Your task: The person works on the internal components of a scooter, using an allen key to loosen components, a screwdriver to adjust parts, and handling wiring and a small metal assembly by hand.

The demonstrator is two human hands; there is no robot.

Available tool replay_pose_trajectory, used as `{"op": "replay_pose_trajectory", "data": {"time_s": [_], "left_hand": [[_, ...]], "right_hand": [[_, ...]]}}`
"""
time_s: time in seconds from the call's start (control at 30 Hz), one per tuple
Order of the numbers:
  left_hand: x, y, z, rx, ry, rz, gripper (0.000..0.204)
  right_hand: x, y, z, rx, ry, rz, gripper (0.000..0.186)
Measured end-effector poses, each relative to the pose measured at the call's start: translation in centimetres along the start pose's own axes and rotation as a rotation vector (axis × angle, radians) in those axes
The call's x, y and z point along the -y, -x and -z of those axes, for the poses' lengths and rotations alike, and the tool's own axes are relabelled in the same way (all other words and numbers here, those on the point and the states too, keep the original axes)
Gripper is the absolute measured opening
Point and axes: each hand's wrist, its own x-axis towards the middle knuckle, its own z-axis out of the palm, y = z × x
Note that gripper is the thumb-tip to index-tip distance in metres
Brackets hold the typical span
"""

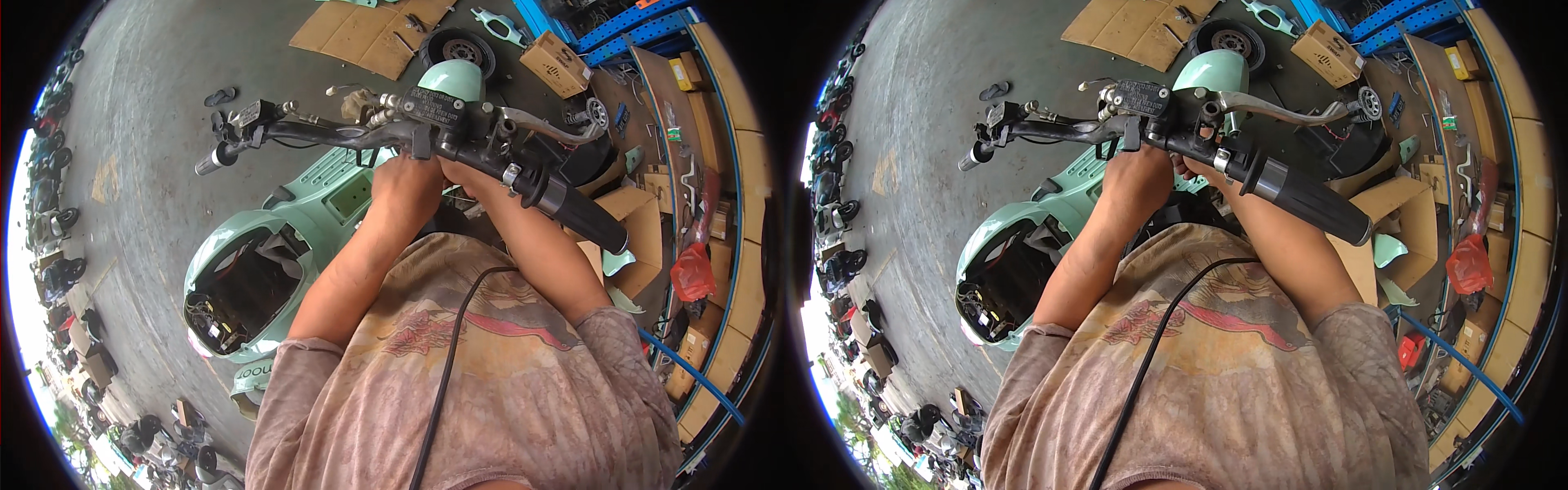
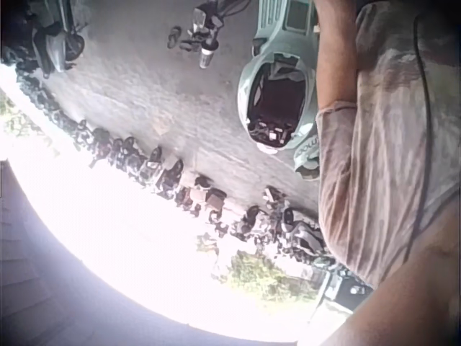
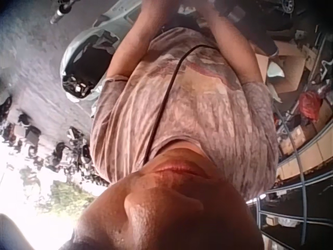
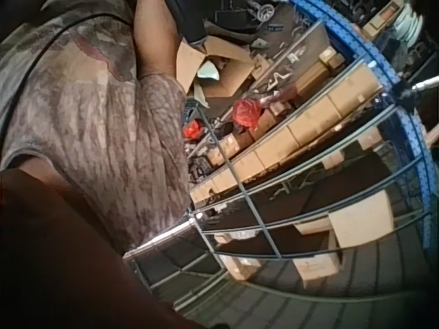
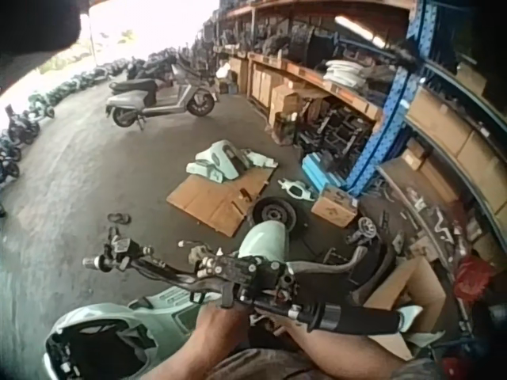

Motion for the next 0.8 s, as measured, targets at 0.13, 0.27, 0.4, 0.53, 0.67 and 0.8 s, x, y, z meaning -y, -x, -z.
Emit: {"op": "replay_pose_trajectory", "data": {"time_s": [0.13,0.27,0.4,0.53,0.67,0.8], "left_hand": [[0.5,0.2,0.0,0.007,0.012,-0.025,0.014],[1.7,0.9,-1.1,0.090,-0.075,-0.051,0.014],[1.8,0.6,-1.6,0.124,-0.079,0.005,0.015],[1.8,0.6,-1.7,0.151,-0.057,0.057,0.014],[1.8,-1.3,-0.3,0.422,-0.264,-0.191,0.017],[2.2,-2.5,-1.5,0.504,-0.216,-0.123,0.016]], "right_hand": [[0.5,0.5,0.0,0.063,-0.043,-0.033,0.030],[0.1,0.9,-0.3,0.087,-0.082,-0.063,0.032],[0.0,1.3,-0.5,0.066,-0.070,-0.099,0.033],[-0.8,0.6,-0.8,0.033,-0.048,-0.197,0.033],[-2.9,-0.4,-0.6,0.139,-0.310,-0.286,0.036],[-2.7,0.5,-2.4,-0.076,-0.520,-0.217,0.025]]}}
